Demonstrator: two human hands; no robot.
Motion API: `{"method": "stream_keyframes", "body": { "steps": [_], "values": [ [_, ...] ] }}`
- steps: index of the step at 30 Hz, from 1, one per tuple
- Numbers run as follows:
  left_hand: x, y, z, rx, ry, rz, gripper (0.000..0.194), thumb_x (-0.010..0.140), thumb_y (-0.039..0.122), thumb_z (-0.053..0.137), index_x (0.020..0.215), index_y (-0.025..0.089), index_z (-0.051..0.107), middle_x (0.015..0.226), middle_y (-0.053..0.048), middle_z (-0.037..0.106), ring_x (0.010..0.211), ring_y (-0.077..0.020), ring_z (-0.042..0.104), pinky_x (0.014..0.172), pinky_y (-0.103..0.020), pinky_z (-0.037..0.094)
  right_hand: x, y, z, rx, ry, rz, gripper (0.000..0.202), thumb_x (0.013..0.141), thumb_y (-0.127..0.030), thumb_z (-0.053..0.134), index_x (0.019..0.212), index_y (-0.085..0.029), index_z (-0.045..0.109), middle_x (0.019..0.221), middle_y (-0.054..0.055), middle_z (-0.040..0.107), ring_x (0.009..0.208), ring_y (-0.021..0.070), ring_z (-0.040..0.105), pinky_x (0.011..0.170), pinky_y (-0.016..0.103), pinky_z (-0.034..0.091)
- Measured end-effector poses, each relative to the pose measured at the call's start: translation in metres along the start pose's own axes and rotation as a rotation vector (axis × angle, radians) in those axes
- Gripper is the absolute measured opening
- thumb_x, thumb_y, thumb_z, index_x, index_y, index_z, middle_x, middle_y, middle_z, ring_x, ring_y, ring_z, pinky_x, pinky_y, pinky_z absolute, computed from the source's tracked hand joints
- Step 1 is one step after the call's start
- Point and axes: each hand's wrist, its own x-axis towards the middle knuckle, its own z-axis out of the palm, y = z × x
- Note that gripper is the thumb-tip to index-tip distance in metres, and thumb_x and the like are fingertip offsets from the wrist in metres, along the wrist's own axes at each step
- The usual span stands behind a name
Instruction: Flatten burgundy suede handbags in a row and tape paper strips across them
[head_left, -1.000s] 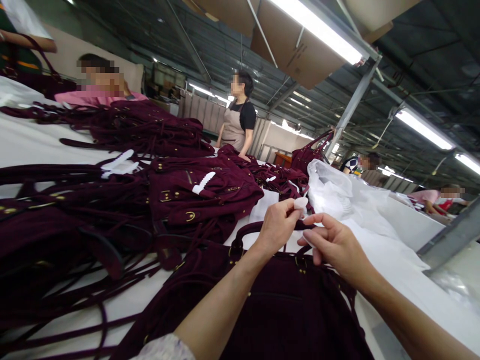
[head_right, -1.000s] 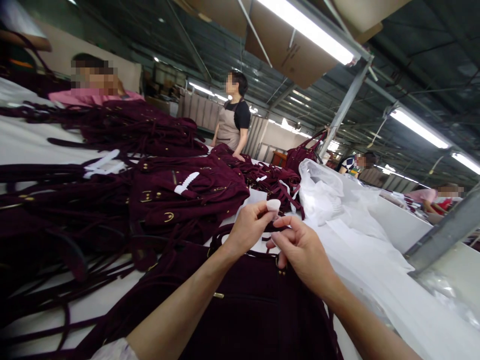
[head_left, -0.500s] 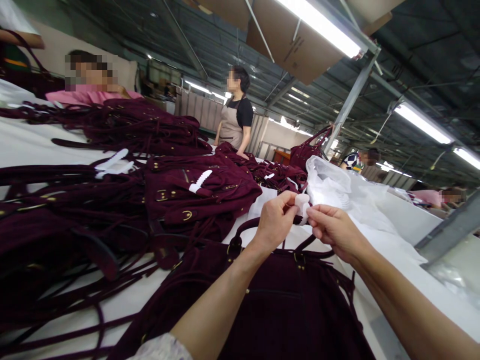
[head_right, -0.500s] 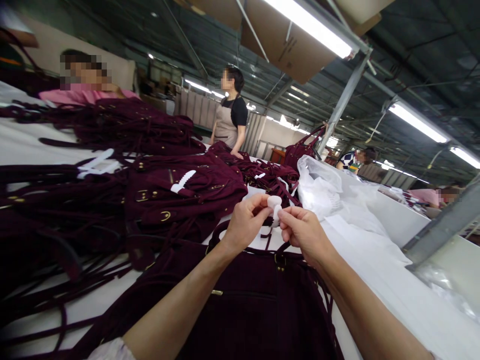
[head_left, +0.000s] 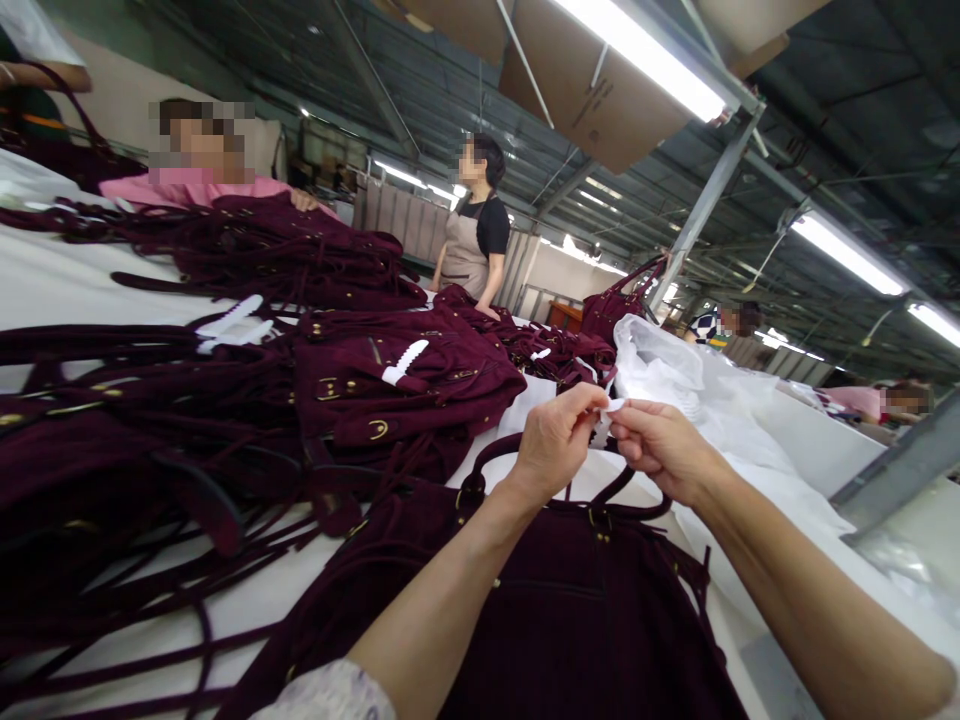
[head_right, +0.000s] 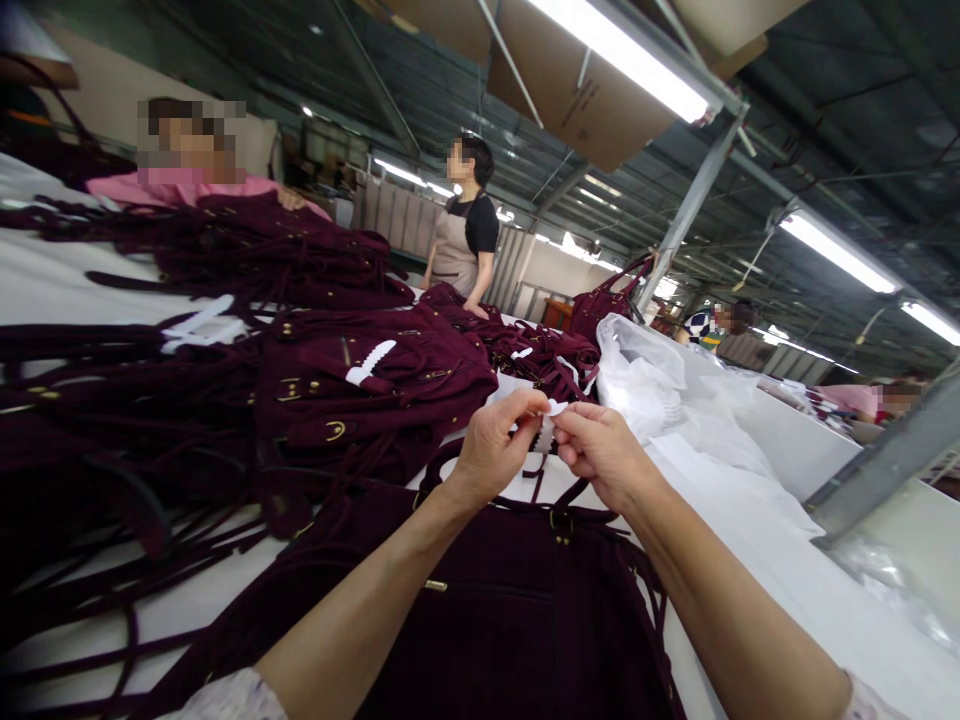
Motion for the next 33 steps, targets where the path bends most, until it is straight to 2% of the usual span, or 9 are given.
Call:
{"method": "stream_keyframes", "body": {
  "steps": [3,5,9,12,17,22,26,29,33],
  "values": [
    [0.001,-0.003,-0.002,-0.012,0.022,0.032,0.019,0.085,0.009,0.047,0.093,0.021,0.059,0.086,0.003,0.065,0.077,-0.0102,0.061,0.074,-0.019,0.044,0.003,0.001,0.000,0.033,-0.024,-0.019,0.029,0.062,-0.031,0.079,0.069,-0.015,0.056,0.054,-0.005,0.052,0.038,0.0018,0.040,0.030,0.010,0.014],
    [0.001,-0.004,-0.003,-0.005,0.039,0.026,0.019,0.085,0.008,0.048,0.094,0.021,0.059,0.087,0.002,0.066,0.077,-0.0102,0.061,0.073,-0.019,0.044,0.004,0.002,0.001,0.050,-0.009,-0.045,0.026,0.065,-0.028,0.079,0.071,-0.015,0.057,0.058,-0.001,0.059,0.046,0.0052,0.052,0.032,0.008,0.027],
    [0.001,-0.005,-0.003,0.034,0.068,0.020,0.020,0.084,0.007,0.048,0.093,0.021,0.059,0.088,0.002,0.066,0.077,-0.0107,0.061,0.073,-0.020,0.044,0.008,-0.002,0.000,0.181,-0.012,-0.013,0.014,0.076,-0.023,0.069,0.077,-0.016,0.057,0.075,0.007,0.069,0.075,0.0157,0.069,0.068,0.022,0.058],
    [0.001,-0.006,-0.004,0.042,0.060,0.024,0.019,0.083,0.007,0.048,0.092,0.021,0.058,0.087,0.002,0.065,0.077,-0.0111,0.061,0.073,-0.021,0.044,0.011,-0.010,-0.004,0.150,-0.069,0.026,0.021,0.087,-0.037,0.058,0.091,-0.016,0.059,0.079,0.010,0.070,0.077,0.0182,0.070,0.073,0.029,0.059],
    [0.002,-0.008,-0.005,0.061,0.017,0.022,0.020,0.083,0.009,0.045,0.094,0.021,0.057,0.088,0.002,0.065,0.079,-0.0116,0.061,0.074,-0.021,0.044,0.014,-0.022,-0.011,-0.232,-0.107,-0.063,0.022,0.075,-0.031,0.072,0.090,-0.018,0.063,0.079,0.004,0.069,0.073,0.0173,0.069,0.068,0.027,0.058],
    [0.003,-0.007,-0.007,0.103,-0.017,-0.022,0.021,0.081,0.010,0.045,0.095,0.022,0.056,0.085,0.002,0.064,0.076,-0.0120,0.060,0.072,-0.021,0.043,0.016,-0.036,-0.011,-0.775,-0.192,-0.400,0.013,0.077,-0.032,0.067,0.078,-0.019,0.068,0.063,-0.001,0.062,0.054,0.0109,0.053,0.051,0.021,0.044],
    [0.004,-0.007,-0.009,0.123,-0.052,-0.051,0.021,0.082,0.012,0.046,0.096,0.023,0.057,0.086,0.002,0.065,0.077,-0.0127,0.061,0.072,-0.021,0.043,0.020,-0.039,-0.009,-1.073,-0.041,-0.683,0.008,0.077,-0.023,0.061,0.071,-0.020,0.066,0.068,0.000,0.062,0.063,0.0130,0.052,0.058,0.023,0.039],
    [0.004,-0.010,-0.008,0.169,-0.110,-0.054,0.021,0.084,0.014,0.046,0.097,0.024,0.059,0.082,0.002,0.065,0.076,-0.0136,0.061,0.071,-0.022,0.043,0.032,-0.030,-0.010,-0.988,0.109,-0.663,0.009,0.078,-0.023,0.057,0.070,-0.020,0.061,0.060,0.000,0.059,0.057,0.0119,0.050,0.054,0.022,0.037],
    [0.001,-0.021,-0.004,0.360,-0.214,-0.095,0.020,0.090,0.018,0.043,0.097,0.025,0.061,0.084,-0.001,0.067,0.077,-0.0173,0.061,0.071,-0.025,0.043,0.062,-0.015,-0.010,-0.443,0.173,-0.352,0.008,0.077,-0.021,0.055,0.069,-0.019,0.052,0.057,0.000,0.059,0.046,0.0101,0.052,0.044,0.021,0.042]
  ]
}}
